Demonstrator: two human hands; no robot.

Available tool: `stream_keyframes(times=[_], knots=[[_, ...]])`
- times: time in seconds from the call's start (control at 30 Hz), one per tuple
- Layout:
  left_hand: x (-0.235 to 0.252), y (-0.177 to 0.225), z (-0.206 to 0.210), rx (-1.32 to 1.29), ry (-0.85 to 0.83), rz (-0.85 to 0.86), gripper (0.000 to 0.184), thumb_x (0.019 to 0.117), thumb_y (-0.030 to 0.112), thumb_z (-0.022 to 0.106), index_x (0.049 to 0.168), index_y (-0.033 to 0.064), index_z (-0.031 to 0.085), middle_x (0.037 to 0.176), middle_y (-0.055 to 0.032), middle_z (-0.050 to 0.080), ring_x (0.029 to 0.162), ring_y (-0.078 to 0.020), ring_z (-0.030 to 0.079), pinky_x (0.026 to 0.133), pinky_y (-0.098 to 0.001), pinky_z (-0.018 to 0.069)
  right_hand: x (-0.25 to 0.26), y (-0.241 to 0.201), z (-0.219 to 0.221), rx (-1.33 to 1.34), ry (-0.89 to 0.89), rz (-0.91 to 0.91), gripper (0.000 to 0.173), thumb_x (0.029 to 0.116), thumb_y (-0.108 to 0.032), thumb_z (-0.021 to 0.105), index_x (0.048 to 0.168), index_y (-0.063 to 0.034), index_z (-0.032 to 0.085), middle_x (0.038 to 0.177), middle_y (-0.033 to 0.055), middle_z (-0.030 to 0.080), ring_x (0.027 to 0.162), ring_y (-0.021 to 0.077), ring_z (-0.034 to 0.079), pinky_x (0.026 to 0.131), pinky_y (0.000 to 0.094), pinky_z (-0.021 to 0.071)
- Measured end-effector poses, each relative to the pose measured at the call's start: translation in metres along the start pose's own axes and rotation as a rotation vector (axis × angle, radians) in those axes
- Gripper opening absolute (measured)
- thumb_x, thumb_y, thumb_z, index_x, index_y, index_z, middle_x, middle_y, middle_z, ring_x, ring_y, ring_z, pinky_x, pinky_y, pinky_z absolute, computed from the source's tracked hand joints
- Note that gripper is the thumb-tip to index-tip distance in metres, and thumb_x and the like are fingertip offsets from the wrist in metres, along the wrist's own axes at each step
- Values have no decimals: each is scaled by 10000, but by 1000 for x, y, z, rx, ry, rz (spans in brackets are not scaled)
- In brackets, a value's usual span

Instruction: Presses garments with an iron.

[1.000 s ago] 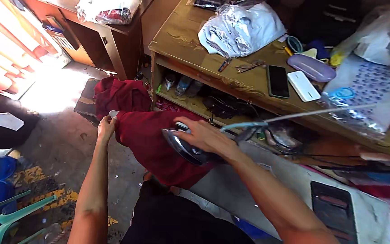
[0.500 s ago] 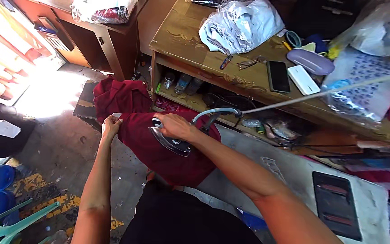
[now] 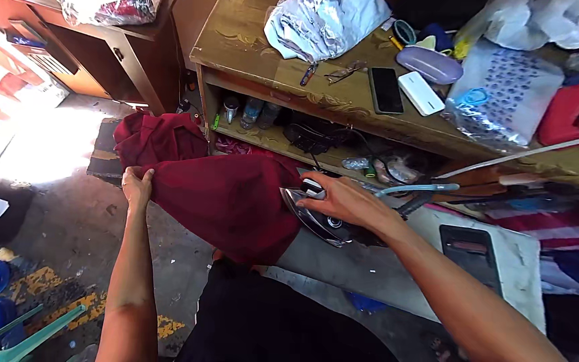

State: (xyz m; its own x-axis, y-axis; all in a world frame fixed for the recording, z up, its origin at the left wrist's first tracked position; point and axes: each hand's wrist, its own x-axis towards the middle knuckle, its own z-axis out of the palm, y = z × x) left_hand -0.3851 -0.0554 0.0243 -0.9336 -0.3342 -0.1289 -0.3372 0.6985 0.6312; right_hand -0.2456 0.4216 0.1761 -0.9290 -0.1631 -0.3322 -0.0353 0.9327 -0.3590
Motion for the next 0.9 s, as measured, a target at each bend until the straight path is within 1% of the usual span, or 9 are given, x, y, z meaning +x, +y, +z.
stream_keyframes(times=[0.1,0.2,0.27,0.33,0.43,0.57,0.67,0.73,0.9], knots=[[-3,3,-1,177,80,259,514,949,319,696,1385,68,592,1423,-286,526,1340,-507,463,1068,-683,382,23,-35,2,3,-26,-61,511,975,-622,557,1330,-258,615,843,47,697,747,247,684,673,511,555],[-15,7,13,191,-103,487,428,1079,372,444,1367,129,647,1489,-107,564,1446,-372,431,1171,-647,306,59,-81,11,1,-82,-162,468,1011,-573,531,1344,-255,613,840,64,705,761,268,695,684,531,562],[-19,0,25,216,-264,458,522,1099,463,306,1479,218,566,1593,3,467,1547,-325,273,1202,-697,137,89,-115,21,-5,-116,-226,473,1018,-569,522,1332,-227,616,868,81,707,806,295,704,707,551,562],[-17,-14,28,243,-313,430,558,1096,507,243,1556,280,462,1663,61,346,1587,-292,153,1197,-718,61,120,-146,37,-12,-127,-255,467,1019,-557,532,1300,-196,624,897,91,714,841,306,713,719,559,568],[-2,-27,18,128,-328,386,581,1092,513,206,1554,274,466,1667,69,335,1589,-299,131,1195,-710,89,161,-180,58,-17,-139,-291,473,988,-514,622,1294,-154,601,921,130,708,877,347,707,740,571,560],[10,-33,13,-4,-380,352,615,1082,528,184,1524,252,511,1645,77,377,1587,-314,134,1194,-708,98,186,-204,58,-146,-194,-435,515,909,-259,732,1397,-225,568,977,143,720,901,369,704,760,577,553],[10,-33,13,1,-378,352,614,1075,551,189,1520,280,514,1643,96,376,1587,-298,137,1192,-707,102,181,-199,57,-146,-189,-414,466,906,-139,691,1352,-216,582,958,144,715,888,374,705,729,576,552],[10,-32,15,22,-366,354,606,1073,551,198,1513,285,520,1643,90,376,1585,-303,143,1186,-709,112,168,-178,56,-60,-154,-318,425,907,-150,675,1323,-177,593,966,160,708,899,387,704,719,596,551],[8,-28,20,75,-316,366,571,1075,545,256,1496,285,541,1630,71,404,1579,-328,165,1186,-713,114,91,-83,48,-46,-108,-141,418,911,-209,717,1313,-195,605,878,130,701,809,357,698,685,581,551]])
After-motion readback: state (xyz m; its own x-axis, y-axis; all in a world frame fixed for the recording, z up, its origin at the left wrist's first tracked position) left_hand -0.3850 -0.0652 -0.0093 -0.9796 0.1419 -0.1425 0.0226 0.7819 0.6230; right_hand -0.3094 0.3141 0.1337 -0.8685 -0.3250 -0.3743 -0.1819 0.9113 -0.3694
